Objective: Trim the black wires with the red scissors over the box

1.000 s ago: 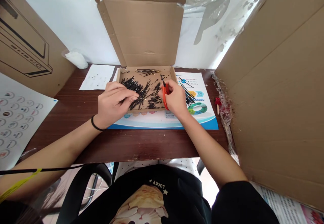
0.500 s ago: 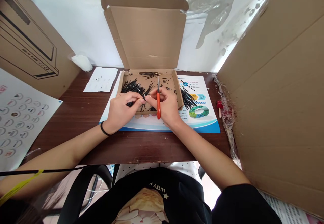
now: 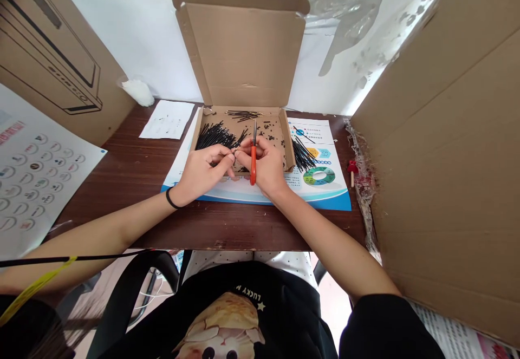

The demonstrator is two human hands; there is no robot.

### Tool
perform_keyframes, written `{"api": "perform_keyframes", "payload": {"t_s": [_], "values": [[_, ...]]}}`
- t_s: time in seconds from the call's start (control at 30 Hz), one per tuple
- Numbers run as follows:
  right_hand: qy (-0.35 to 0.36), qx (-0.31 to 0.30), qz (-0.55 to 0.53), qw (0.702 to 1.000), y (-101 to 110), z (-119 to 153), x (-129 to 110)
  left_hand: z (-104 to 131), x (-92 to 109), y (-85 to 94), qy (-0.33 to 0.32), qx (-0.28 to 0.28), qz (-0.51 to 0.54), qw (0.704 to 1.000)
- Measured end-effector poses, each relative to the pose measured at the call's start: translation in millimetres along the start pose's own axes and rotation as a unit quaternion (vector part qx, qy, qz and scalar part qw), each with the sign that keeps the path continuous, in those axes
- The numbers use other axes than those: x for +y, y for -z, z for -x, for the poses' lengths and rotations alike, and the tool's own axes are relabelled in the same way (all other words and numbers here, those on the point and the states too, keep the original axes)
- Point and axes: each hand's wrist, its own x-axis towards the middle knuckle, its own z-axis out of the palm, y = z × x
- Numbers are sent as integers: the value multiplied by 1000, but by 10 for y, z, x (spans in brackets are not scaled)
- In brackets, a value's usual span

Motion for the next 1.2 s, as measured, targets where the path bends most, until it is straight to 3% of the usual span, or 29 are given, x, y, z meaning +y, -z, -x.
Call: {"api": "perform_keyframes", "payload": {"t_s": [0.23,0.43,0.6,0.8,1.03,1.13,1.2], "values": [[-5,-2,-15,1000,-66,-14,24,9,22,1,54,-17,28,998],[-5,-24,20,1000,-36,-48,-24,-4,-25,33,38,-35,38,998],[47,-41,100,993,34,-88,-42,-37,-4,35,22,-63,42,997],[85,-6,153,985,26,-93,-9,-83,3,37,13,-59,12,998],[99,38,205,973,92,-152,5,6,39,-1,-32,-5,-29,999],[107,134,185,968,237,-251,-34,69,105,19,-54,-3,-24,998],[125,159,182,962,291,-283,-68,66,111,44,-40,5,2,999]]}}
